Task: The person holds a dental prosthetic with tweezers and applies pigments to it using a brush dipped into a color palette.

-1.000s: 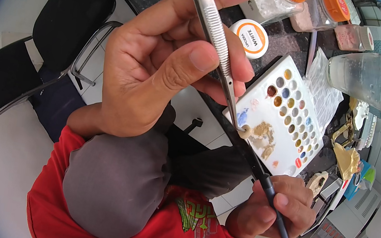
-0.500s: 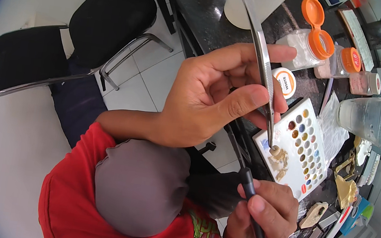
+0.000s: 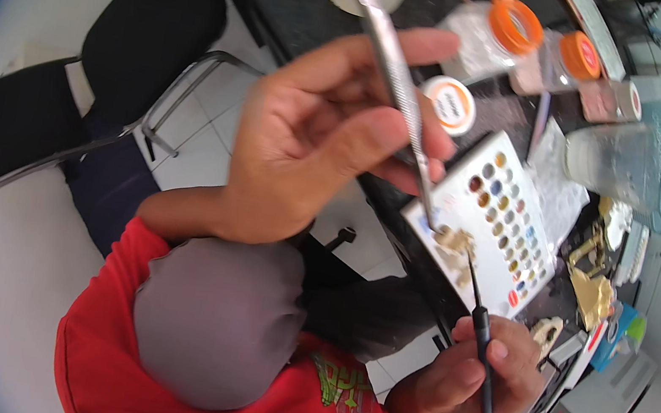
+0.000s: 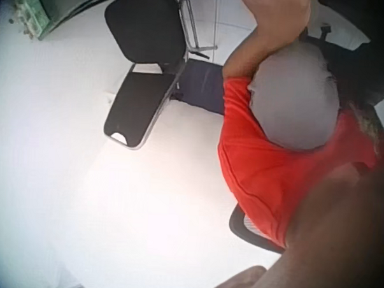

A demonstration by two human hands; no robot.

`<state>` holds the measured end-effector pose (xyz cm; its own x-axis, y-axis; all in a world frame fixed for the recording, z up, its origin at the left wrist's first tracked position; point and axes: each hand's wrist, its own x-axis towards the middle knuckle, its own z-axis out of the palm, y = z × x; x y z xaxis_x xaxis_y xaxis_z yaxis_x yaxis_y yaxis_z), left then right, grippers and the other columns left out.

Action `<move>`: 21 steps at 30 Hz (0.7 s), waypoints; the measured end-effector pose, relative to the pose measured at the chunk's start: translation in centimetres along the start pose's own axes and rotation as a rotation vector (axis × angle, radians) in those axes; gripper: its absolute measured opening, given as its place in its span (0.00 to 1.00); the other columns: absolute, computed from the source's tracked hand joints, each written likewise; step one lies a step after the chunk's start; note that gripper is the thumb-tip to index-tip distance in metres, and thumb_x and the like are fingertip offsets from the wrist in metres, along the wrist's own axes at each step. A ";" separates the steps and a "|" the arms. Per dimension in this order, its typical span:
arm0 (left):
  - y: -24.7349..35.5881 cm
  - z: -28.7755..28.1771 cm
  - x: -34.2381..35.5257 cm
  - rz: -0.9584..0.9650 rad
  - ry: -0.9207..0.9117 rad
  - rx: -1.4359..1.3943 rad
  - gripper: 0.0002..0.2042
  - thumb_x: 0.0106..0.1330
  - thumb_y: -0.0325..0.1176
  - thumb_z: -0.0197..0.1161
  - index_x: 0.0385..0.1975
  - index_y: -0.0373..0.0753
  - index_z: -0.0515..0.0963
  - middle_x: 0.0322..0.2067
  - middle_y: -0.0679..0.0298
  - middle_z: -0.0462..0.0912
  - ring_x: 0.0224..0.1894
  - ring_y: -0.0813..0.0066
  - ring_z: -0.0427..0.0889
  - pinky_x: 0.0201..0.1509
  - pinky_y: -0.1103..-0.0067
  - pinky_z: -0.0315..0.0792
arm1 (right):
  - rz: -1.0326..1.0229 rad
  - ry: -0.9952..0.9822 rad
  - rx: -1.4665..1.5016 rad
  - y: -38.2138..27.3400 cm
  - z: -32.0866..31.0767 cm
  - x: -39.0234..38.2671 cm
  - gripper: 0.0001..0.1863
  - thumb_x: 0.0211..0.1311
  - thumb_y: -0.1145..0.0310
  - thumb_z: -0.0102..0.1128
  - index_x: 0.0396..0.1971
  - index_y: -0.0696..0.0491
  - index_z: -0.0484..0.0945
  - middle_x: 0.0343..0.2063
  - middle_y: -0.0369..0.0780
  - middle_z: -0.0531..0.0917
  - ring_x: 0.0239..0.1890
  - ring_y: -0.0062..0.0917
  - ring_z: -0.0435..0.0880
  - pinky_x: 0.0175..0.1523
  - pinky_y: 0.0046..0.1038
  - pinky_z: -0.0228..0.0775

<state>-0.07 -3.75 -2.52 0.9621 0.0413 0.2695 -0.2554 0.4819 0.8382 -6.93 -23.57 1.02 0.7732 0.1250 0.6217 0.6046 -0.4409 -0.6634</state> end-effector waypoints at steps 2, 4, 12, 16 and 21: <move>0.0 0.0 0.0 0.011 0.007 0.049 0.30 0.64 0.42 0.54 0.57 0.24 0.56 0.28 0.64 0.75 0.26 0.81 0.77 0.27 0.86 0.76 | 0.063 0.073 -0.046 0.1 -0.5 0.3 0.12 0.56 0.66 0.56 0.33 0.58 0.68 0.19 0.43 0.76 0.20 0.25 0.75 0.26 0.19 0.65; 0.0 0.4 0.0 0.003 0.029 0.089 0.30 0.64 0.43 0.54 0.57 0.24 0.56 0.27 0.65 0.74 0.25 0.83 0.75 0.26 0.88 0.73 | 0.107 0.125 -0.108 0.2 -1.0 1.0 0.12 0.56 0.67 0.56 0.33 0.59 0.67 0.18 0.43 0.75 0.20 0.23 0.74 0.27 0.18 0.65; -0.2 0.7 0.1 0.033 0.044 0.135 0.32 0.64 0.43 0.55 0.57 0.21 0.54 0.26 0.66 0.73 0.25 0.84 0.73 0.25 0.89 0.72 | 0.362 0.169 -0.201 -0.3 -0.6 3.7 0.09 0.46 0.81 0.61 0.30 0.64 0.74 0.22 0.45 0.79 0.25 0.26 0.80 0.32 0.20 0.71; -0.2 0.4 0.1 0.054 0.031 0.145 0.32 0.65 0.42 0.54 0.57 0.21 0.54 0.26 0.66 0.73 0.24 0.84 0.73 0.25 0.89 0.72 | 0.376 0.121 -0.238 0.0 -0.1 4.2 0.09 0.43 0.81 0.62 0.29 0.63 0.76 0.23 0.44 0.81 0.25 0.25 0.80 0.32 0.19 0.71; -0.4 0.2 0.1 0.069 0.009 0.150 0.31 0.65 0.41 0.53 0.57 0.20 0.54 0.26 0.66 0.73 0.24 0.84 0.73 0.25 0.89 0.71 | 0.399 0.122 -0.246 0.4 0.3 4.1 0.09 0.41 0.81 0.62 0.27 0.62 0.78 0.23 0.43 0.81 0.24 0.24 0.80 0.31 0.19 0.71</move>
<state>0.13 -4.06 -2.73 0.9424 0.0779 0.3254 -0.3319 0.3411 0.8795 -3.43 -22.93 3.20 0.8984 -0.1955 0.3932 0.1910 -0.6324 -0.7507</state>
